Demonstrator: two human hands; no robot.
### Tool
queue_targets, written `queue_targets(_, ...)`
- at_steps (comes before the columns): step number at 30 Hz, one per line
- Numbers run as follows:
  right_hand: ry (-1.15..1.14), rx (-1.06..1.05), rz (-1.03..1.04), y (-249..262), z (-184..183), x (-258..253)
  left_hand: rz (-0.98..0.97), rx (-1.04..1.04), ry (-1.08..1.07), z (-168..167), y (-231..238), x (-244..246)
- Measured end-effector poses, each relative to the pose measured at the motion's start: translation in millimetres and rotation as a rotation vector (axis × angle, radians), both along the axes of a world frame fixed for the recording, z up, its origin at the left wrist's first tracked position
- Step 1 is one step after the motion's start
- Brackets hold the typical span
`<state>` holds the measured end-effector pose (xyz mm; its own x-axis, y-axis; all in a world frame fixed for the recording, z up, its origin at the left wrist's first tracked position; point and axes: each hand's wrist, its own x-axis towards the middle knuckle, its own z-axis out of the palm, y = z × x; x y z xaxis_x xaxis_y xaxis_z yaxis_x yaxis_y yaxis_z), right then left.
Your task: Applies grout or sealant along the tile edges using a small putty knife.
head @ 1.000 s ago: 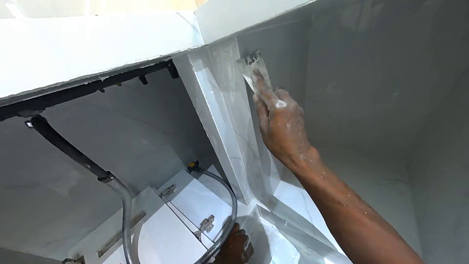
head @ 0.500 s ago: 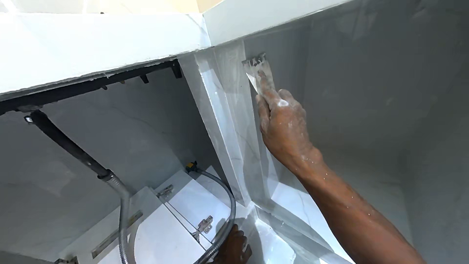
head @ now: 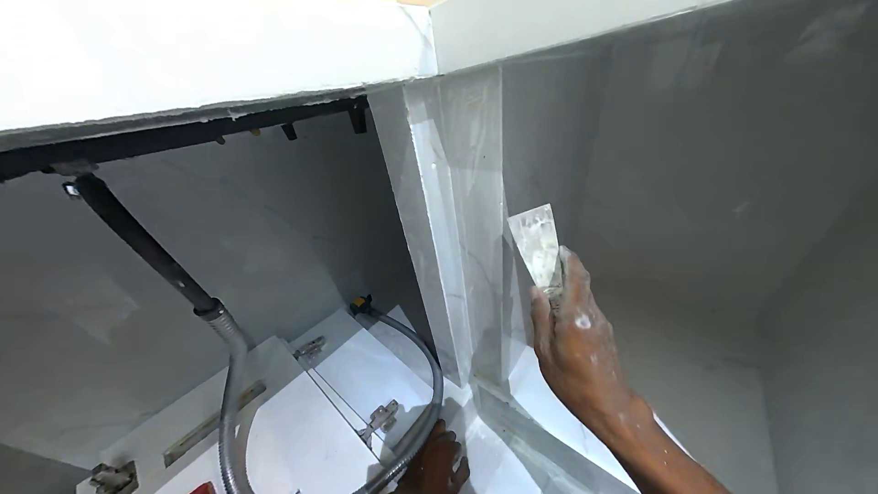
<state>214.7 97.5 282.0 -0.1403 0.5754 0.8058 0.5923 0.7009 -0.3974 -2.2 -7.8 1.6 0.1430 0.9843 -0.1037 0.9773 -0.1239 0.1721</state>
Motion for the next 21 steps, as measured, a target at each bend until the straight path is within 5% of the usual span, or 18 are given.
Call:
queue_targets(5,-0.01,-0.059,0.213,-20,-30,13,0.051,0.054,-0.019,8,-6,6)
queue_targets(8,-0.153,-0.333,0.389,-35,-56,29,0.165,-0.068,-0.172,73,-16,40)
queue_targets(10,-0.205,-0.552,0.476,-41,-75,38,0.086,0.384,-0.283,20,-14,33)
queue_targets(12,-0.258,-0.734,0.5,-48,-95,46,0.04,0.486,-0.469,-1,-10,36)
queue_targets(18,-0.345,-1.001,0.48,-66,-132,64,0.028,0.457,-0.829,56,6,44)
queue_targets(21,-0.316,-0.972,0.426,-73,-150,67,0.048,0.125,-1.041,75,13,44)
